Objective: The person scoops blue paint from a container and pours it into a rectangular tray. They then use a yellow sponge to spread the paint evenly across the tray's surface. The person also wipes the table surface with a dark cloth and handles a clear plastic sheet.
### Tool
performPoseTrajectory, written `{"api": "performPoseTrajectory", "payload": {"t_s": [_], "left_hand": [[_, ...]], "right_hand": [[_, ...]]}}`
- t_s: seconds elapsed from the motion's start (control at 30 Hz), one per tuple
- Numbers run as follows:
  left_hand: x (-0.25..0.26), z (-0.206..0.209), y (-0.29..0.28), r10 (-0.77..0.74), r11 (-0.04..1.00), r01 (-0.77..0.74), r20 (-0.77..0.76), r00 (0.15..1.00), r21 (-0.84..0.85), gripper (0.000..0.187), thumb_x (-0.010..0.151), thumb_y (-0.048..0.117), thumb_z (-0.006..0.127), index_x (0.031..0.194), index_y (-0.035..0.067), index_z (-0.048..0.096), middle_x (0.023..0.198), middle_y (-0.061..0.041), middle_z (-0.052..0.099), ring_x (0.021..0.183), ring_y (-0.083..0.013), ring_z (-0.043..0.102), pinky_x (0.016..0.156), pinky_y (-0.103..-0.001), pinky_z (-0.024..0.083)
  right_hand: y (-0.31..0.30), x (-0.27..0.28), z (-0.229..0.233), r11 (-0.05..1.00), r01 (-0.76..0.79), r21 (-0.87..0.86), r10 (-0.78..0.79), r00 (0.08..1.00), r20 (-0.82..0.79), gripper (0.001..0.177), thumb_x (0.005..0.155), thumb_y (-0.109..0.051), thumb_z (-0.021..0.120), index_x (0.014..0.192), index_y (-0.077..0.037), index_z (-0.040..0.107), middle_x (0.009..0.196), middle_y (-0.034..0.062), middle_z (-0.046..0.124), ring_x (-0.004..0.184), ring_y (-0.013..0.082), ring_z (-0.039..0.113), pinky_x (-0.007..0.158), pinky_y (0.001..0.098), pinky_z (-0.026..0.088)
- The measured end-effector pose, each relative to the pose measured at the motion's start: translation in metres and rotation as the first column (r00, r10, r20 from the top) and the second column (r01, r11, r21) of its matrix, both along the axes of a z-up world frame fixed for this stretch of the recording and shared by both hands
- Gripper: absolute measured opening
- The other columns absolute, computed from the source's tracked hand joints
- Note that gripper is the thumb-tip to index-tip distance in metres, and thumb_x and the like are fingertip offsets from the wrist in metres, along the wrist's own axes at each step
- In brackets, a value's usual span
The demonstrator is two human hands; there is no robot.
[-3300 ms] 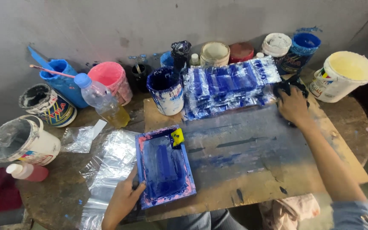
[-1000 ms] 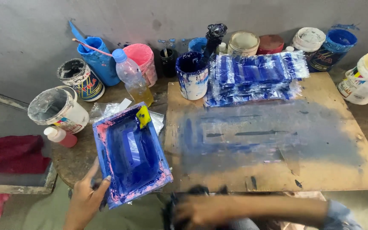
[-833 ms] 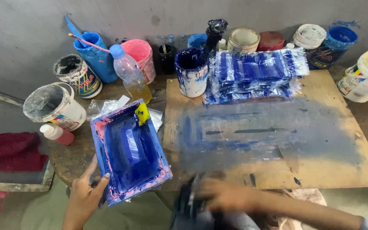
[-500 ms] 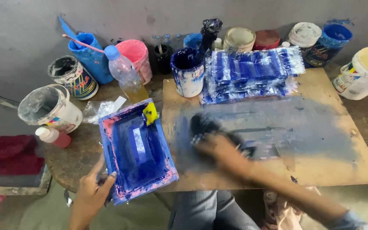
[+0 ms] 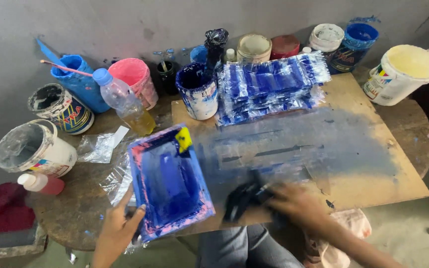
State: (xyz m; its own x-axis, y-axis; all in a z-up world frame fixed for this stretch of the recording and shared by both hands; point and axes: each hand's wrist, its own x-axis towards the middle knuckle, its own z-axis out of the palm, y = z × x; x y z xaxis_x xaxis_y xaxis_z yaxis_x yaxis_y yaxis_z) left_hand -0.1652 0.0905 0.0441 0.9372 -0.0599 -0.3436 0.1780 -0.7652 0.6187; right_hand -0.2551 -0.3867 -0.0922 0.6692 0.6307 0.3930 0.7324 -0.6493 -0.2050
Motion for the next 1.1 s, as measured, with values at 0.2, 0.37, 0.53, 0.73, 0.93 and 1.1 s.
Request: {"api": "performPoseTrajectory", "payload": {"t_s": [0.2,0.37,0.53,0.73,0.93,1.1], "left_hand": [[0.007,-0.015,-0.029,-0.116,0.985,0.112,-0.027,0.993,-0.133,0.080,0.094,0.031,0.058,0.165,0.021,0.022,0.049,-0.002,0.025,0.051,-0.0143,0.021,0.052,-0.037,0.021],[0.013,-0.010,-0.062,-0.267,0.960,0.263,-0.036,0.963,-0.096,0.080,0.096,0.037,0.052,0.166,0.026,0.018,0.051,0.000,0.043,0.047,-0.0135,0.037,0.049,-0.032,0.034],[0.011,0.002,-0.079,-0.280,0.948,0.269,-0.042,0.959,-0.167,0.075,0.096,0.036,0.052,0.164,0.022,0.024,0.055,-0.001,0.047,0.046,-0.0124,0.038,0.046,-0.031,0.033],[0.009,0.011,-0.076,-0.205,0.967,0.192,-0.061,0.977,-0.169,0.080,0.097,0.032,0.054,0.167,0.024,0.016,0.052,0.000,0.027,0.047,-0.0128,0.022,0.048,-0.035,0.021],[0.007,0.014,-0.065,-0.148,0.976,0.140,-0.040,0.988,-0.167,0.081,0.096,0.034,0.055,0.167,0.022,0.017,0.050,-0.002,0.026,0.048,-0.0141,0.023,0.050,-0.036,0.023],[0.011,0.016,-0.068,-0.153,0.975,0.148,-0.018,0.988,-0.165,0.080,0.095,0.030,0.055,0.167,0.022,0.019,0.052,-0.001,0.025,0.050,-0.0140,0.023,0.050,-0.036,0.022]], "right_hand": [[-0.155,-0.036,0.026,0.431,0.804,-0.410,-0.879,0.476,0.008,0.068,0.074,-0.045,0.077,0.138,-0.032,0.060,0.143,0.0113,0.060,0.130,0.0317,0.056,0.096,0.0480,0.061],[-0.219,-0.064,0.021,0.139,0.981,-0.138,-0.851,0.190,0.490,0.076,0.087,-0.004,0.061,0.162,-0.013,0.074,0.099,0.0228,0.061,0.083,0.0366,0.053,0.095,0.0428,0.051],[-0.103,-0.037,0.103,0.468,0.857,0.216,-0.842,0.506,-0.186,0.081,0.088,-0.003,0.067,0.164,-0.005,0.039,0.133,0.0334,0.060,0.114,0.0465,0.061,0.096,0.0546,0.050],[-0.003,0.018,0.065,0.760,0.644,0.085,-0.560,0.716,-0.416,0.067,0.089,-0.019,0.061,0.154,-0.014,0.042,0.144,0.0161,0.055,0.132,0.0307,0.053,0.111,0.0467,0.042],[0.086,-0.009,0.103,0.941,-0.065,0.331,0.212,0.876,-0.433,0.042,0.094,0.001,0.049,0.135,-0.008,0.060,0.127,0.0189,0.060,0.115,0.0347,0.051,0.098,0.0508,0.036],[0.055,-0.016,0.096,0.869,-0.335,0.363,0.465,0.805,-0.370,0.047,0.095,-0.008,0.065,0.141,-0.009,0.059,0.127,0.0269,0.066,0.115,0.0404,0.063,0.106,0.0618,0.041]]}}
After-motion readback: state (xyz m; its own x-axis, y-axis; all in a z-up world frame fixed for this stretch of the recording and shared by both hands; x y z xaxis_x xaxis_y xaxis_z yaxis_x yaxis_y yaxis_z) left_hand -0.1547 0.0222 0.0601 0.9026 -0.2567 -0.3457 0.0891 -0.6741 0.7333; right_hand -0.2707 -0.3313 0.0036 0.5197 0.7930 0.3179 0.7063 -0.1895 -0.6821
